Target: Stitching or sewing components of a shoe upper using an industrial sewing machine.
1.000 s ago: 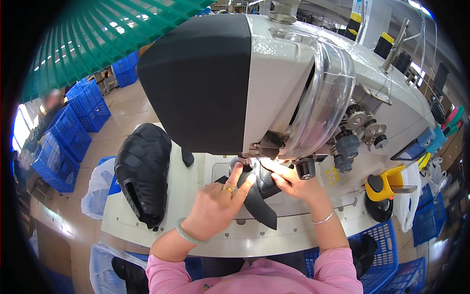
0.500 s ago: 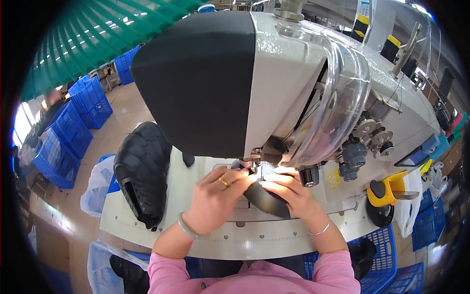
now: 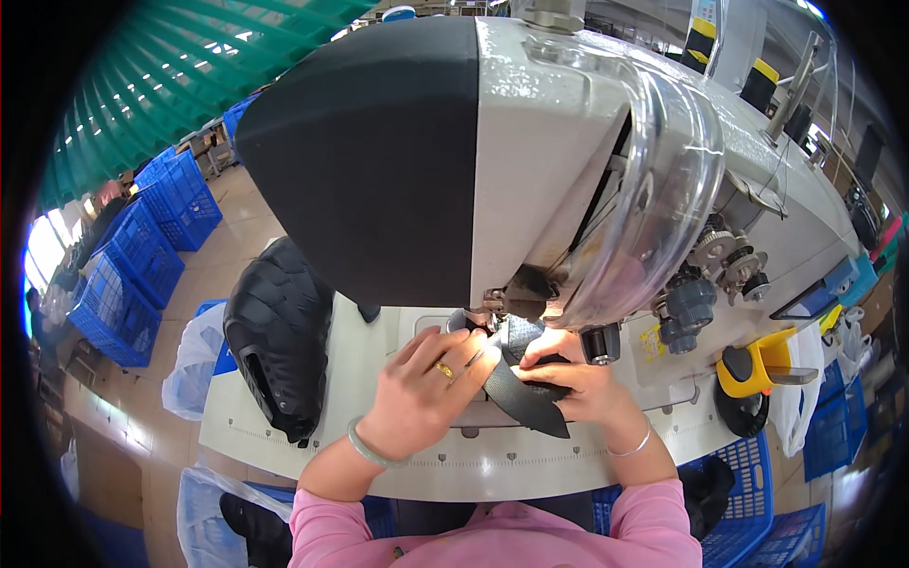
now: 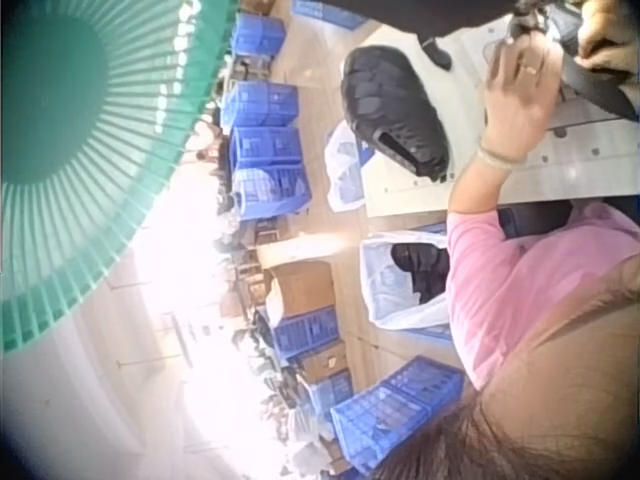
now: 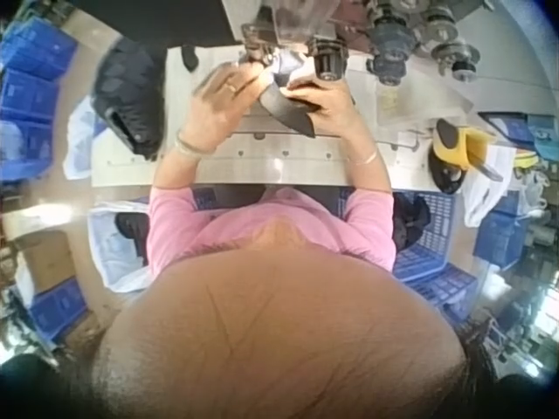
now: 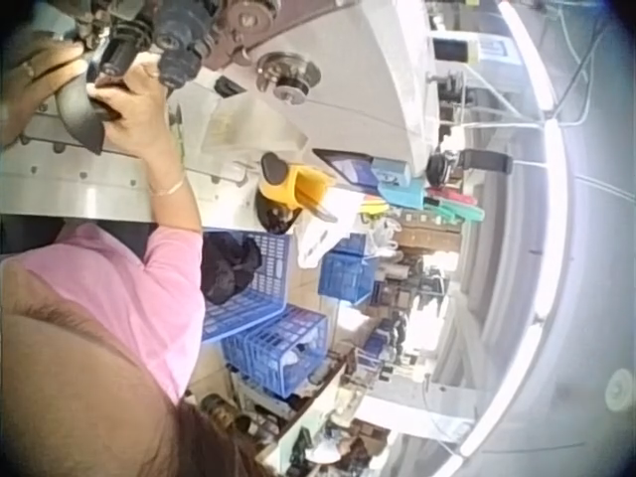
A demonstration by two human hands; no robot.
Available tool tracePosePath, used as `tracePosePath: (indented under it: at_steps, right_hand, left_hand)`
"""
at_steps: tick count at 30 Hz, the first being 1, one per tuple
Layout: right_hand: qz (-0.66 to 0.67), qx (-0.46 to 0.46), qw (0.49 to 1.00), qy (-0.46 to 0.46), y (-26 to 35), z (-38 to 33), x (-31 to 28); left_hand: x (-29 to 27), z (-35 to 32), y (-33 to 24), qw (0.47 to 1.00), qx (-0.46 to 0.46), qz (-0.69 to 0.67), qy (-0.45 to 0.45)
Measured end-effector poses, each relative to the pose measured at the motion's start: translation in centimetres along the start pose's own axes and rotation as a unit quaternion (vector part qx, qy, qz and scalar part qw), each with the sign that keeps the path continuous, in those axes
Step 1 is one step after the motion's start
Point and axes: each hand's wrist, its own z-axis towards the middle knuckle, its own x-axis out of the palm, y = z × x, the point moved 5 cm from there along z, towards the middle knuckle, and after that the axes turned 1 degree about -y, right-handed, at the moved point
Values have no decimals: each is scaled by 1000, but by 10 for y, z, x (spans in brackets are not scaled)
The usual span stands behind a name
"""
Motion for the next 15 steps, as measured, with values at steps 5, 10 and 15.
tracePosePath:
  at_steps: [5,10,15]
  right_hand:
    - [-39,44,998,-15,0,-3,4]
    - [-36,31,997,-67,-6,-4,6]
    - [-61,27,994,-88,-5,-1,6]
  left_hand:
    - [0,-1,-2,1000,-14,-1,16]
    - [1,1,-1,1000,-21,-3,7]
    - [1,5,-2,999,-43,-1,29]
